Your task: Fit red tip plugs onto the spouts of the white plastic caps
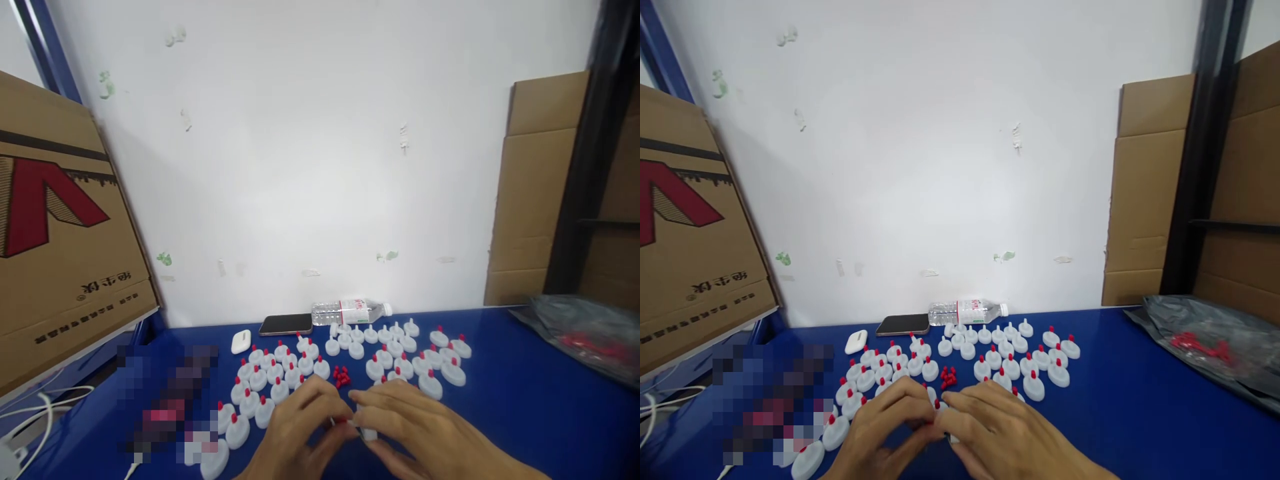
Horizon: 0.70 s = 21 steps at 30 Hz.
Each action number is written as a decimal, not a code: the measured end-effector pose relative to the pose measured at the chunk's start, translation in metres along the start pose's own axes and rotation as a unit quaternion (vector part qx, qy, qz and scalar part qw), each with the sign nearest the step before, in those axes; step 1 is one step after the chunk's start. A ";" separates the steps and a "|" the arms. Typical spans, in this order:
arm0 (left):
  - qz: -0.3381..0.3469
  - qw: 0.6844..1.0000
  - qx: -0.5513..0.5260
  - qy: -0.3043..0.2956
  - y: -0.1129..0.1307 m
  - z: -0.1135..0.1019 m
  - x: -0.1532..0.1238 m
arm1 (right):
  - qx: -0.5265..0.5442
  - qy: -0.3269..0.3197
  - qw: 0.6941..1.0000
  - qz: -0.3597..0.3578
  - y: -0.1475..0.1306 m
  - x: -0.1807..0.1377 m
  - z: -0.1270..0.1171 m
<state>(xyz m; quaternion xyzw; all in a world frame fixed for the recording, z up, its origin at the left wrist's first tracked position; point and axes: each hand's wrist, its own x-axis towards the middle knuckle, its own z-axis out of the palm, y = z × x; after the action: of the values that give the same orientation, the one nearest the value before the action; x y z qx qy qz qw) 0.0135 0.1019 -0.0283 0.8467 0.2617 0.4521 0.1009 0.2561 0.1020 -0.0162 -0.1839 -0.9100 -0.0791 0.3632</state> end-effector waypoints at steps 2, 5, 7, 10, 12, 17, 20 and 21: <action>-0.024 1.000 -0.010 0.007 -0.001 0.001 -0.001 | -0.013 -0.001 1.000 -0.010 0.001 -0.001 -0.001; -0.057 0.998 0.002 0.009 -0.002 0.001 -0.002 | -0.039 0.019 0.999 -0.030 0.003 0.000 -0.002; -0.071 0.997 0.030 -0.009 -0.002 0.001 -0.002 | -0.049 0.045 0.997 -0.039 0.003 0.001 -0.004; -0.070 0.995 0.046 -0.049 -0.001 0.001 0.000 | -0.048 0.057 0.996 -0.045 0.001 0.003 -0.006; -0.070 0.995 0.038 -0.063 0.000 0.001 0.001 | -0.048 0.053 0.997 -0.041 -0.001 0.004 -0.007; -0.072 0.993 0.044 -0.076 0.008 -0.002 0.001 | -0.046 0.060 0.997 -0.008 -0.005 0.001 -0.001; -0.086 0.989 0.068 -0.103 0.014 -0.006 0.000 | -0.030 0.070 0.997 -0.002 -0.007 0.001 0.001; -0.093 0.986 0.076 -0.115 0.015 -0.007 -0.001 | -0.027 0.071 0.997 -0.002 -0.007 0.001 0.001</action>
<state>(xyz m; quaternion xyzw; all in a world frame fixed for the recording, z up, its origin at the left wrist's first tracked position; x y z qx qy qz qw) 0.0131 0.0882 -0.0185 0.8702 0.3592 0.3195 0.1075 0.2517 0.0962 -0.0162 -0.1854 -0.8798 -0.1171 0.4218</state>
